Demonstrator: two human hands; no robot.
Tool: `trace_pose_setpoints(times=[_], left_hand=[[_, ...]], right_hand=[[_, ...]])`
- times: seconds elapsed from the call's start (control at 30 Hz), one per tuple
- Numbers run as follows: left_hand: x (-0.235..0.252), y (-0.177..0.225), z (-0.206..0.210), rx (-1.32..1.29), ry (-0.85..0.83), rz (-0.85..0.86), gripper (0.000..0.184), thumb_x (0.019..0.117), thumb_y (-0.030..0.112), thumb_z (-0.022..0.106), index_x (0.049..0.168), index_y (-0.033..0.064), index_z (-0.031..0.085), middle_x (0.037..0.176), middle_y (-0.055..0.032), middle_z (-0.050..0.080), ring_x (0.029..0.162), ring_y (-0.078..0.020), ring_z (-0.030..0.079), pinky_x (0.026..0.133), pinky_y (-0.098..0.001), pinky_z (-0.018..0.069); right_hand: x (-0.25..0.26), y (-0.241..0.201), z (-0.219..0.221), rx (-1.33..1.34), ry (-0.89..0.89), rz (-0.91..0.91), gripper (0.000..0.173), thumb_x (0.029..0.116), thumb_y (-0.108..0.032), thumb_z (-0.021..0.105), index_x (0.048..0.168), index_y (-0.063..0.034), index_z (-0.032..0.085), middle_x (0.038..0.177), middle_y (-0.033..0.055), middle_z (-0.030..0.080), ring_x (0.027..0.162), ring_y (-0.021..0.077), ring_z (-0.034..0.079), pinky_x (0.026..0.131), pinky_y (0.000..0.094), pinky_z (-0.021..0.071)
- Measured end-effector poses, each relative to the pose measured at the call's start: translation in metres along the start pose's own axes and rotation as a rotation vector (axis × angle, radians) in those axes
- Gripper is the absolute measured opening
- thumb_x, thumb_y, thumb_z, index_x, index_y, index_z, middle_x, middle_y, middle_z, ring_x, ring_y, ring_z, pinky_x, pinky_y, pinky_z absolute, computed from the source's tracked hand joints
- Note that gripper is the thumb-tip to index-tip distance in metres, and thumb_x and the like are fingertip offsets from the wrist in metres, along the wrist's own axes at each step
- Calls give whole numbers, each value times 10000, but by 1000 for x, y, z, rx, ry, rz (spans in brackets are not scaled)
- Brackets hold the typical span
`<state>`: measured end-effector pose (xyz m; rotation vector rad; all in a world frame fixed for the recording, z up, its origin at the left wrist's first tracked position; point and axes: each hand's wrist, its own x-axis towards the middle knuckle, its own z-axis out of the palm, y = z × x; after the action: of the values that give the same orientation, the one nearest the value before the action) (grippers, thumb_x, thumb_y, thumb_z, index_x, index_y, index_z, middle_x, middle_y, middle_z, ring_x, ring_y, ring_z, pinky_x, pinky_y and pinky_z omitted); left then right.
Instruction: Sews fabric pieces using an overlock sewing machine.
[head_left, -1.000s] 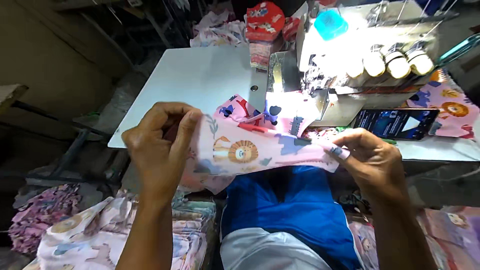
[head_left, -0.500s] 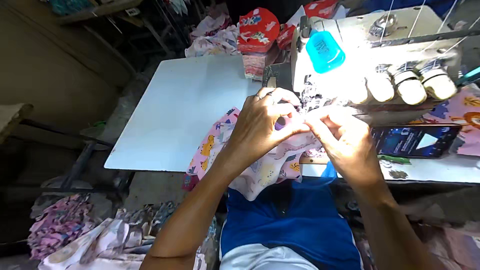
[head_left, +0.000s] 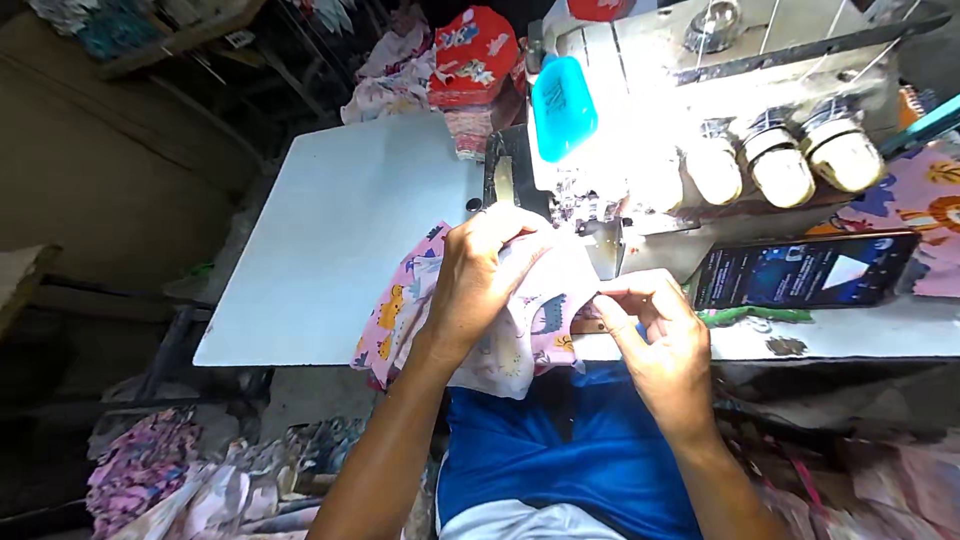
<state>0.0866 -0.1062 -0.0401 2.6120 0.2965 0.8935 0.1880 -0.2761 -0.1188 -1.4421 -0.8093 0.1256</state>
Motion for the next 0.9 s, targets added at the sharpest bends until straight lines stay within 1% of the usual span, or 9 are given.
trace_pose_setpoints(times=[0.13, 0.2, 0.23, 0.33, 0.37, 0.5, 0.57, 0.7, 0.9], left_hand=[[-12, 10, -6, -34, 37, 51, 154, 947, 150, 683, 922, 16, 752, 869, -68, 704, 810, -64, 609, 739, -203, 448], [-18, 13, -12, -74, 48, 73, 179, 961, 176, 680, 915, 12, 735, 879, -63, 694, 861, -44, 616, 783, -181, 458], [-19, 15, -14, -91, 58, 81, 181, 963, 177, 679, 910, 11, 727, 880, -56, 682, 879, -29, 612, 803, -162, 466], [-19, 20, -16, -118, 84, 86, 183, 974, 157, 666, 915, -7, 722, 913, -64, 679, 941, -32, 619, 847, -158, 472], [-19, 20, -15, -99, 96, 72, 183, 980, 147, 663, 921, -15, 726, 921, -71, 691, 942, -31, 633, 854, -155, 484], [-11, 14, -7, 65, 98, 3, 138, 978, 97, 654, 938, -6, 738, 885, -88, 685, 808, -77, 621, 721, -188, 467], [-1, 2, 2, 82, 66, 5, 116, 962, 74, 656, 966, 13, 754, 885, -90, 682, 826, -115, 628, 743, -225, 476], [4, -8, 9, 52, -30, -26, 58, 907, 63, 703, 927, 47, 755, 878, -74, 673, 849, -128, 637, 766, -237, 488], [-15, 2, -8, 37, -123, -59, 74, 927, 140, 711, 927, 85, 760, 897, -14, 672, 847, -65, 612, 734, -199, 464]], right_hand=[[-3, -1, -2, 45, 18, -31, 284, 943, -185, 728, 1188, -62, 657, 1055, 10, 652, 877, 32, 644, 786, 173, 573], [1, -6, -2, -8, 9, -76, 397, 937, -251, 745, 1283, -78, 658, 1055, -5, 610, 833, -4, 581, 740, 128, 516], [3, -9, 0, -26, 4, -95, 402, 928, -268, 754, 1270, -76, 669, 1040, -8, 592, 812, -16, 550, 715, 112, 483], [5, -16, 2, -29, -21, -86, 190, 895, -266, 780, 976, -111, 705, 1009, -37, 590, 840, -29, 557, 742, 116, 490], [3, -17, 1, -7, -32, -72, 156, 902, -251, 773, 934, -116, 700, 987, -45, 612, 844, -21, 582, 753, 132, 514], [0, -12, -2, -1, -13, -34, 114, 941, -168, 716, 963, -58, 737, 953, -13, 686, 855, 16, 656, 767, 160, 570], [2, -8, 1, -35, 15, -30, 115, 953, -161, 708, 996, -61, 743, 1007, -1, 664, 910, 21, 649, 789, 160, 563], [-2, -4, 2, 28, 9, 20, 115, 935, -121, 714, 997, -26, 734, 1113, 49, 639, 957, 57, 675, 802, 183, 608], [-26, 0, -1, 219, -72, 125, 108, 922, -54, 718, 1002, 7, 756, 1180, 103, 685, 1015, 129, 710, 856, 234, 626]])
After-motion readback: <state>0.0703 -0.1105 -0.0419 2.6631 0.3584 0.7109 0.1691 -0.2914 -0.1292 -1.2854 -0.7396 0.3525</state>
